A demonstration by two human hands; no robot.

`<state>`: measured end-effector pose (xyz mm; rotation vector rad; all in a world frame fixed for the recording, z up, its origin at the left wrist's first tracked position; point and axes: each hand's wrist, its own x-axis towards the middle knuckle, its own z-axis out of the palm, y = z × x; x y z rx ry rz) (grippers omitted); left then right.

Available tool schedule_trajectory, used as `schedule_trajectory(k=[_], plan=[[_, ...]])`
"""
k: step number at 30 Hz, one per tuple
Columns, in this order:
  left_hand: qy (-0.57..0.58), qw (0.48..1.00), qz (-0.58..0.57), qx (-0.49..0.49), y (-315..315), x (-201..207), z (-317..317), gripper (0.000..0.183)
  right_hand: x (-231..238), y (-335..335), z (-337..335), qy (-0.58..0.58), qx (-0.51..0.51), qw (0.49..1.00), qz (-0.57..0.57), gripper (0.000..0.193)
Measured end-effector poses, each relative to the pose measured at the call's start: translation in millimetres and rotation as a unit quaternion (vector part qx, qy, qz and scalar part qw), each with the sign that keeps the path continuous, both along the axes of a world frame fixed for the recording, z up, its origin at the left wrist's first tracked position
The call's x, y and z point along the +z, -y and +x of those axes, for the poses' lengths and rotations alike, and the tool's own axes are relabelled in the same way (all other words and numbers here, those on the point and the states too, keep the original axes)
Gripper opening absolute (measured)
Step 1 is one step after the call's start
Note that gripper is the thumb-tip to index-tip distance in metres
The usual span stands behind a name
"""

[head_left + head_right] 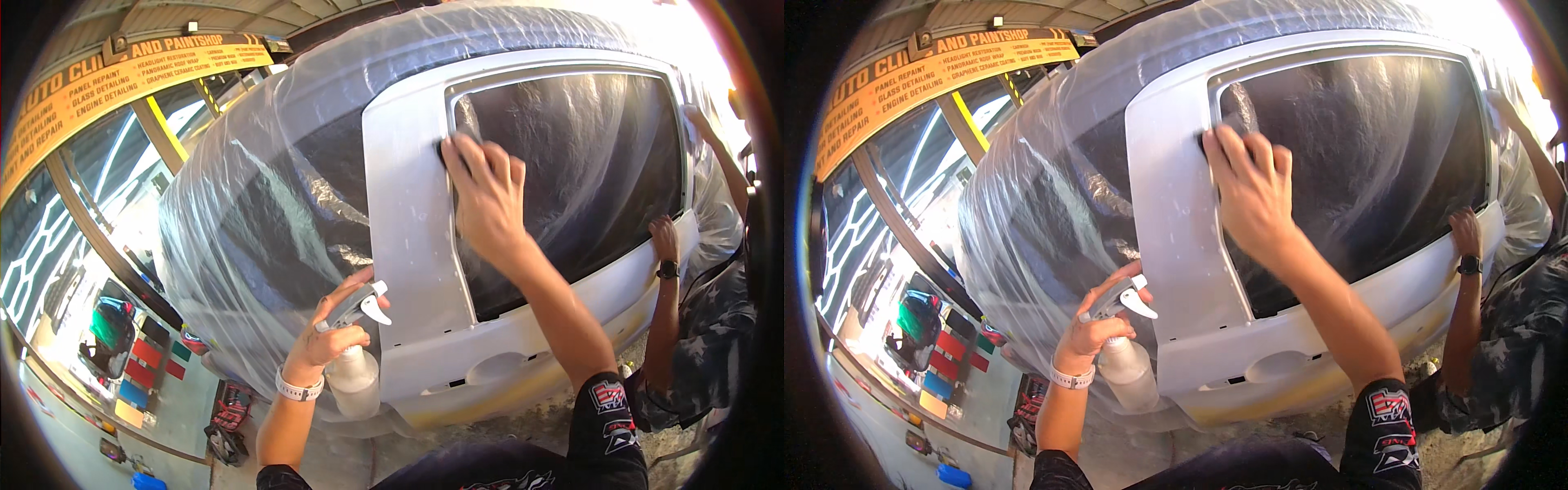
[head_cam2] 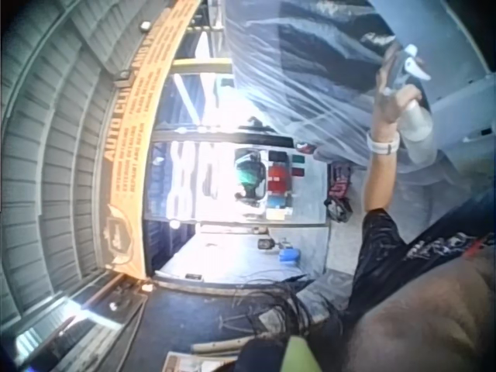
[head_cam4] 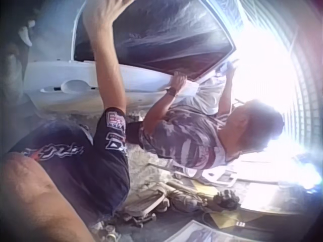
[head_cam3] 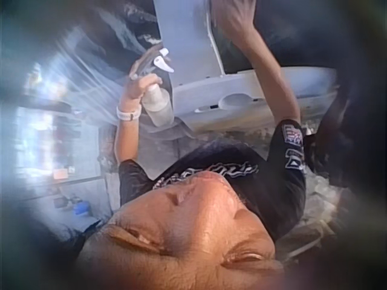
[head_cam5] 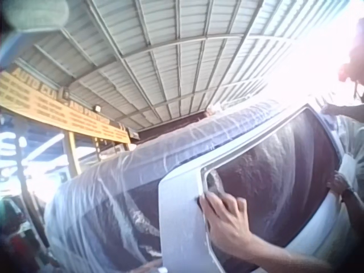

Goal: Sanding and preparing a car door panel using a sanding block and water spray.

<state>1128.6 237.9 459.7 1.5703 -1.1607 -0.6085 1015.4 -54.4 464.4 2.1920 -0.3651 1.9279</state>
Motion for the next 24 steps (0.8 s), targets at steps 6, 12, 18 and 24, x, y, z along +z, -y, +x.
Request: schedule_trajectory(k=[6,12,18,24], plan=[[-0.004,0.997,-0.065,-0.030,3,-10,7,0.067,-3,6,-6,-0.011,0.019,1.000,0.016,0.057],[0.038,0.999,-0.006,-0.021,-1,-8,13,0.090,0,9,-5,-0.051,0.136,0.981,0.129,0.079],[0.281,0.957,-0.076,0.005,4,13,3,0.068,10,20,-19,-0.050,0.115,0.991,0.053,0.082],[0.203,0.971,-0.117,0.048,0,37,-20,0.047,9,9,-17,-0.134,0.064,0.988,-0.040,0.073]])
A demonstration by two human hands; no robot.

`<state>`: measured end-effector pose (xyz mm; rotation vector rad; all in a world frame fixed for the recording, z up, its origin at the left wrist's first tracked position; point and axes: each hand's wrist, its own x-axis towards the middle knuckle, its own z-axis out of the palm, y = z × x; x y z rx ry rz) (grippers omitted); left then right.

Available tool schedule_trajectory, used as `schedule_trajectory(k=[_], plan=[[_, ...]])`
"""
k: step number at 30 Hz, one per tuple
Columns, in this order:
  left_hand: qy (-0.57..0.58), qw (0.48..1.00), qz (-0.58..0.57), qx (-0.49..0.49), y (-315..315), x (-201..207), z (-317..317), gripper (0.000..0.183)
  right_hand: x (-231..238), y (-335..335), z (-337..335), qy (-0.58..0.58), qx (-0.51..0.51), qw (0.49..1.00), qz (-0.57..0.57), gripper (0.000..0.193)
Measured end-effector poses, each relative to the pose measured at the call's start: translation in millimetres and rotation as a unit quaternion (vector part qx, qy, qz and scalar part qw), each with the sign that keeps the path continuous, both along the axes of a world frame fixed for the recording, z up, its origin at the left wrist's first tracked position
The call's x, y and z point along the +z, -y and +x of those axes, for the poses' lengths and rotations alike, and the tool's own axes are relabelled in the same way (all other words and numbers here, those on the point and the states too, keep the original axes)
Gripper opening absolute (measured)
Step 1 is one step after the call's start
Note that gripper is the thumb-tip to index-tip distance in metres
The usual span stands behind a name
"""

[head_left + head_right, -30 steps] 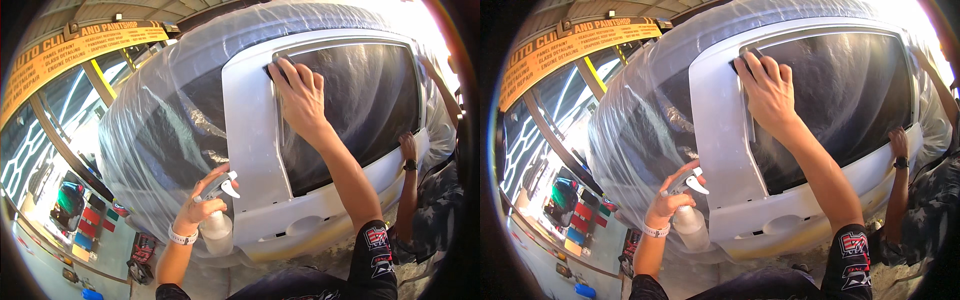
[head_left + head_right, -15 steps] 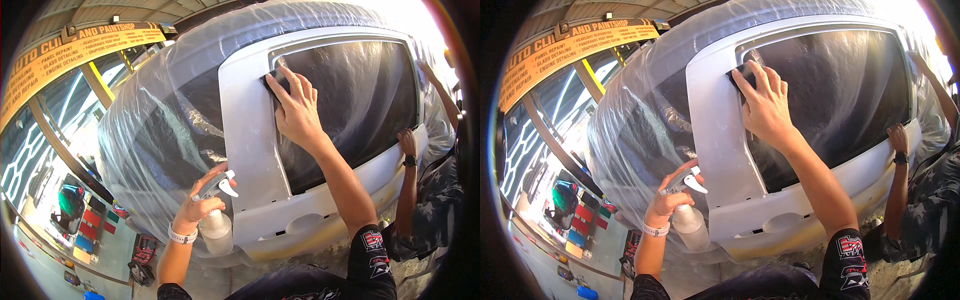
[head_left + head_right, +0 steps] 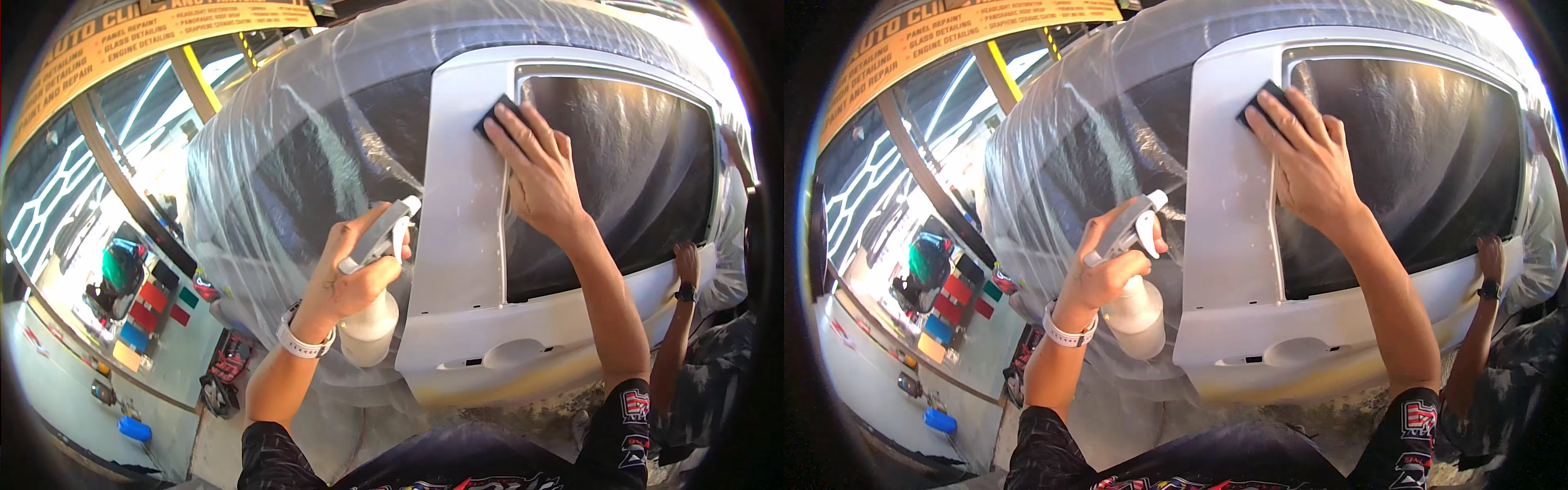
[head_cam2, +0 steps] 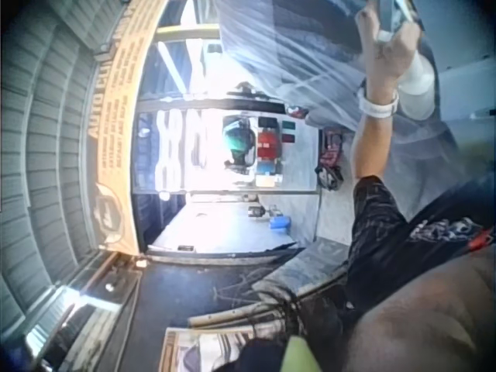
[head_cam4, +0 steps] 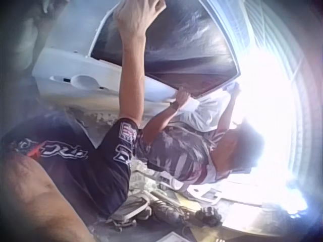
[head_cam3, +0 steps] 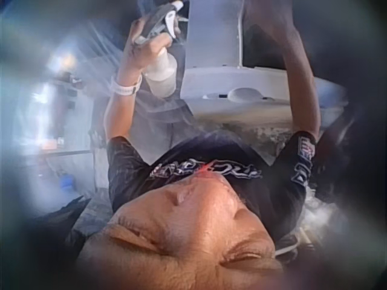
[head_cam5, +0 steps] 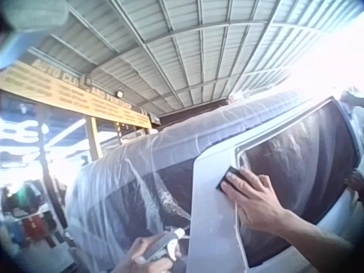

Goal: Sanding and preparing a car door panel using a sanding block and water spray.

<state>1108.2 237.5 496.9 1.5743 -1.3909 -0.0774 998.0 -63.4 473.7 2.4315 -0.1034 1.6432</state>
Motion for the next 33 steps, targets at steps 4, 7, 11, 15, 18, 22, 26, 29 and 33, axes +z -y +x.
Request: schedule_trajectory(k=[4,7,11,15,18,22,26,29,33], plan=[[0.034,0.998,-0.016,0.046,-1,-4,-11,0.028,-30,-15,-10,-0.082,0.004,0.995,-0.062,0.062],[-0.025,0.998,0.007,0.064,-9,-20,-13,0.024,-21,-10,-12,-0.081,-0.005,0.993,-0.091,0.057],[-0.050,0.994,-0.004,0.100,-27,-35,-17,0.022,13,-14,4,-0.047,-0.032,0.994,-0.096,0.055],[0.015,0.993,-0.078,0.088,-33,-64,-21,0.024,-30,-44,-1,-0.108,0.003,0.987,-0.119,0.053],[0.039,0.994,-0.039,0.092,-43,-75,-28,0.029,-58,-36,-9,-0.125,0.032,0.980,-0.151,0.051],[0.012,0.994,-0.040,0.102,-55,-89,-30,0.040,11,-26,8,-0.083,-0.036,0.984,-0.151,0.055],[-0.041,0.987,-0.047,0.146,-64,-109,-45,0.053,-2,-32,18,-0.061,0.002,0.987,-0.148,0.050],[-0.172,0.975,-0.009,0.142,-74,-159,-42,0.060,-69,-61,-6,-0.157,0.059,0.967,-0.194,0.046],[-0.266,0.949,0.054,0.163,-73,-169,-57,0.057,-39,-45,4,-0.170,0.053,0.964,-0.200,0.049]])
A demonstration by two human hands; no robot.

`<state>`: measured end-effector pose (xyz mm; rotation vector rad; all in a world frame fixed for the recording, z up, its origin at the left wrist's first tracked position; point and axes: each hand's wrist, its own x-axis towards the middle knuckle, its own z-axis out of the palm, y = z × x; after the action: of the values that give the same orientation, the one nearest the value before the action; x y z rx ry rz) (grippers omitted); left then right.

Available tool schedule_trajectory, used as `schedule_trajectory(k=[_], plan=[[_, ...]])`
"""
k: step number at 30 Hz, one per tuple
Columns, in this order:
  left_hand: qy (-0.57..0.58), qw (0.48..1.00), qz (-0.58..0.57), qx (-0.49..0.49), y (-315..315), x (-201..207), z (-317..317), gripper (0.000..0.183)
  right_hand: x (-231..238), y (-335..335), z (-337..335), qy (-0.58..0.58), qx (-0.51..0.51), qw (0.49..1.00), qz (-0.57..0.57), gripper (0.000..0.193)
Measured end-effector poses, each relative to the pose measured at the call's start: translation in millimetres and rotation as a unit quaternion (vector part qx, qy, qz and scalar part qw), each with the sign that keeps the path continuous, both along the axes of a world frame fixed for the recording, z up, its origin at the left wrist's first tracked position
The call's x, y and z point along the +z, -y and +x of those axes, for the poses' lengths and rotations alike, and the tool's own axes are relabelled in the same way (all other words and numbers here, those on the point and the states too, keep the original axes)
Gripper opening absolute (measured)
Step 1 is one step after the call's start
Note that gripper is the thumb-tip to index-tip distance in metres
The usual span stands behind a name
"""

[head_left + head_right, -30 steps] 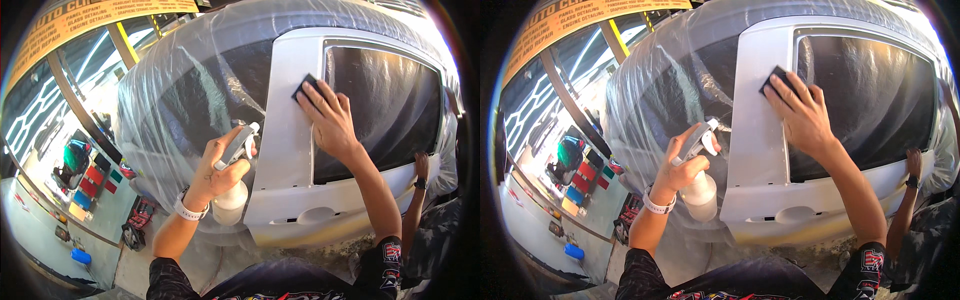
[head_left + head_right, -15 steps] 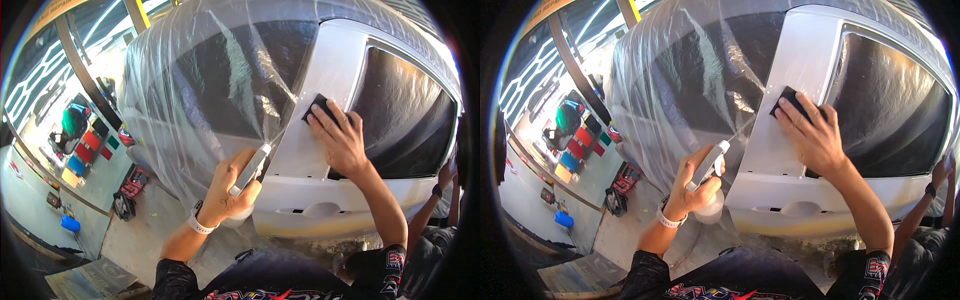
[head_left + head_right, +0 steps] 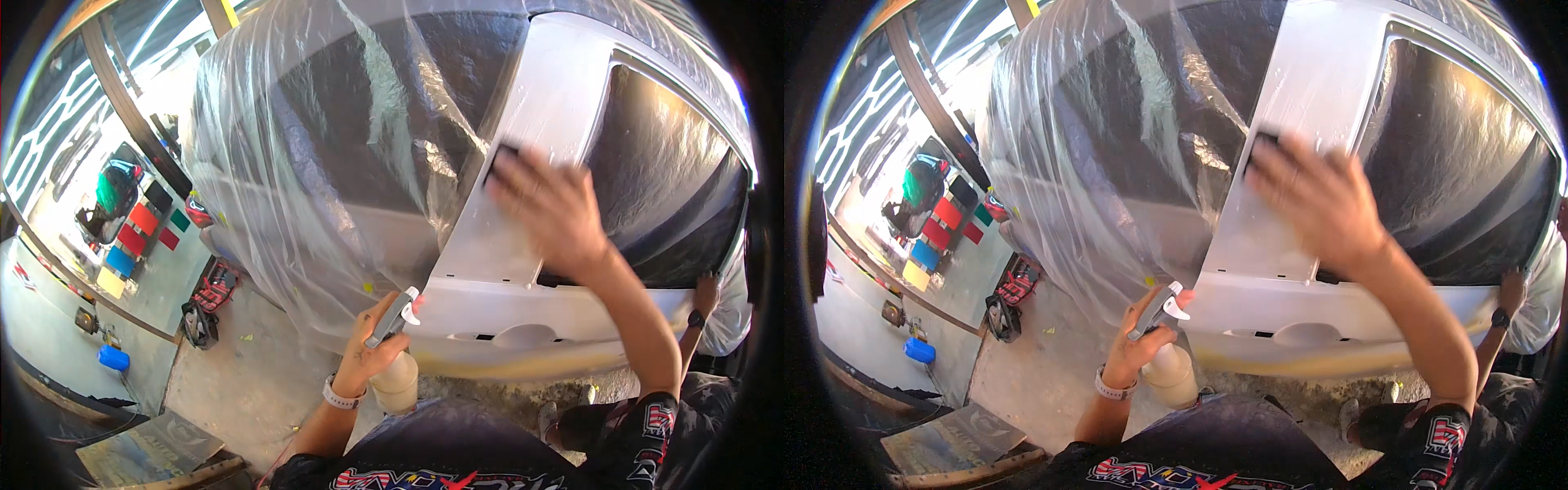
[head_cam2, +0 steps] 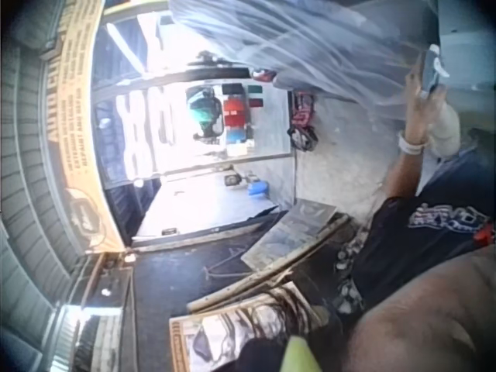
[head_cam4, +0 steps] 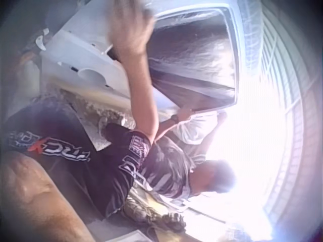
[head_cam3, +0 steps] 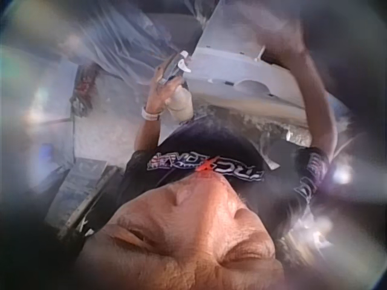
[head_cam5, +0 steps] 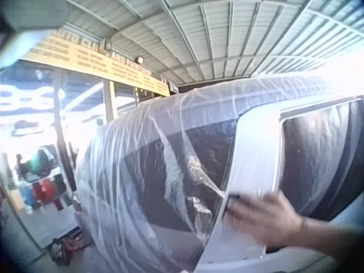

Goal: Sanding and preparing a car door panel using a sanding block and water spray.

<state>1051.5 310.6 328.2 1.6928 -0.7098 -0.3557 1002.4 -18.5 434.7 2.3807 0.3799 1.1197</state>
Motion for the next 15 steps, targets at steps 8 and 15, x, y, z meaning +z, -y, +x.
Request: schedule_trajectory(k=[8,15], plan=[[0.065,0.989,-0.118,0.060,14,-20,-11,0.055,-27,-20,4,0.019,0.002,1.000,0.007,0.043],[0.090,0.984,-0.153,0.011,11,-45,-8,0.066,58,16,16,0.086,-0.006,0.996,0.024,0.053]])
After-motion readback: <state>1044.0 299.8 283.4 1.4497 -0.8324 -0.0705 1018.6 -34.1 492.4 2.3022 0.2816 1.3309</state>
